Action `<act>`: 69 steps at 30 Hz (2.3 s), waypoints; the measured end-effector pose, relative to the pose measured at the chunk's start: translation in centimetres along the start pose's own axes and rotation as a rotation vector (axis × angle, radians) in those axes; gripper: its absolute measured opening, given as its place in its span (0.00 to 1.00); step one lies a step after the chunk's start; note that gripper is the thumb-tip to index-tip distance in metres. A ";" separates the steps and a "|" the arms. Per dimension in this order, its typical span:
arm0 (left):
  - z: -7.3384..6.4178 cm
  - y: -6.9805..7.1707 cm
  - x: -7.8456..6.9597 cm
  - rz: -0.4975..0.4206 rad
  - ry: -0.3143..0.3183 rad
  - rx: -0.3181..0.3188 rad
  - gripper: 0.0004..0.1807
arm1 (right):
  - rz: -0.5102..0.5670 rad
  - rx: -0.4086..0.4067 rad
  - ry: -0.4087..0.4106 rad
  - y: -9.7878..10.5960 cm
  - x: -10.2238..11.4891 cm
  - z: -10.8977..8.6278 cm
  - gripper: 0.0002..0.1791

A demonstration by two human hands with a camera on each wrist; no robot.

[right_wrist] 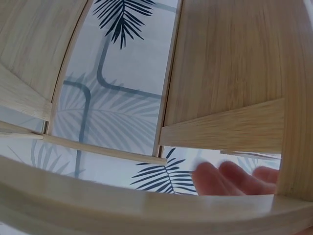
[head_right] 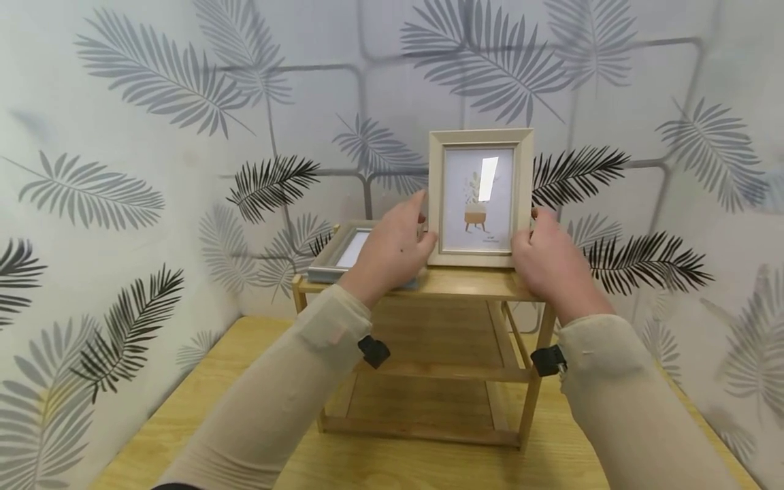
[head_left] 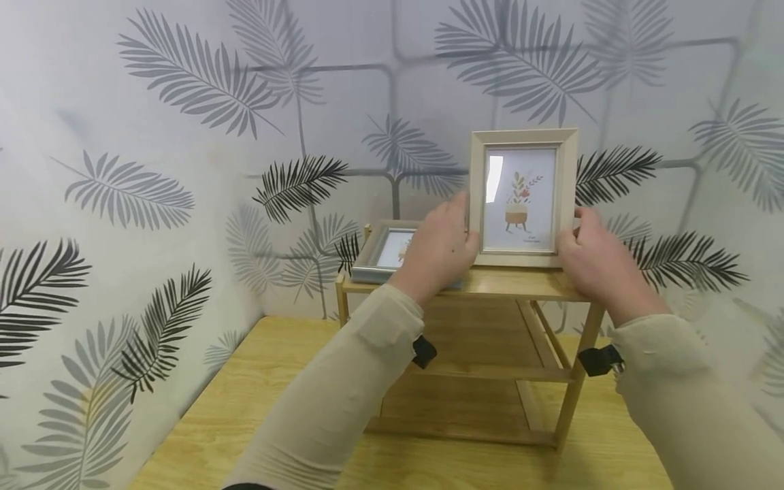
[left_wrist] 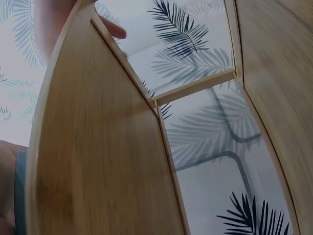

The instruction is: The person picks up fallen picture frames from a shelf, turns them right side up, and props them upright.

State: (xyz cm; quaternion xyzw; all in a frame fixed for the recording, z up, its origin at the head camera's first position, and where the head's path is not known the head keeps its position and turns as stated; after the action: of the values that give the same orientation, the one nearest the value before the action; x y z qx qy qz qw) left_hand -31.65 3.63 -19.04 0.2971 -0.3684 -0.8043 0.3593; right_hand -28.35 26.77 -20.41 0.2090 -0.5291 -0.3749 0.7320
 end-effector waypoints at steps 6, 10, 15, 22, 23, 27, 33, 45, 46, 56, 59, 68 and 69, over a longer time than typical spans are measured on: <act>-0.7 1.0 0.7 0.044 -0.081 -0.071 0.36 | -0.037 -0.227 0.102 -0.1 0.5 -0.4 0.37; -1.3 2.3 1.7 0.102 -0.063 -0.035 0.35 | -0.058 -0.336 0.245 -0.6 1.4 -1.3 0.31; -2.0 3.8 3.8 0.166 -0.006 0.003 0.33 | -0.022 -0.265 0.420 -2.7 4.2 -2.7 0.23; -2.8 5.0 7.4 0.168 0.157 0.096 0.34 | 0.001 0.026 0.441 -6.0 8.0 -3.0 0.20; -2.9 5.2 8.0 0.170 0.181 0.109 0.34 | 0.000 0.057 0.432 -6.3 8.3 -2.9 0.20; -3.4 5.6 9.8 0.148 0.239 0.143 0.33 | -0.027 0.130 0.404 -7.4 9.1 -2.3 0.21; -4.0 5.6 11.5 0.091 0.304 0.253 0.41 | -0.073 0.145 0.384 -8.4 10.0 -1.6 0.19; -4.6 4.9 12.2 -0.009 0.335 0.313 0.43 | -0.124 0.171 0.355 -9.1 10.1 -0.9 0.17; -4.6 4.9 12.2 -0.015 0.335 0.310 0.43 | -0.117 0.175 0.352 -9.1 10.0 -0.9 0.17; -4.7 4.6 12.0 -0.041 0.333 0.245 0.37 | -0.075 0.157 0.341 -8.9 10.0 -1.1 0.17; -4.7 4.5 12.0 -0.036 0.331 0.228 0.35 | -0.060 0.144 0.344 -8.9 10.0 -1.2 0.16; -4.9 4.4 12.1 -0.072 0.324 0.174 0.32 | -0.049 0.082 0.368 -9.3 9.9 -1.4 0.18; -4.9 4.4 12.1 -0.085 0.330 0.167 0.32 | -0.051 0.070 0.377 -9.4 9.9 -1.4 0.18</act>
State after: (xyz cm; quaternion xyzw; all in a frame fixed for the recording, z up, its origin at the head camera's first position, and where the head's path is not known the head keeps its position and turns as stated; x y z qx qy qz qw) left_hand -33.23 -9.92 -20.77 0.4692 -0.3570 -0.7257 0.3547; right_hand -28.52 13.09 -21.44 0.3143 -0.3899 -0.3289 0.8007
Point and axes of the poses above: each hand's wrist, its own z-axis towards the middle knuckle, its own y-axis out of the back of the hand, x = y × z, the point moved 1 cm from there along z, towards the middle knuckle, and after that the axes turned 6 degrees about z, right-handed, at the moved point
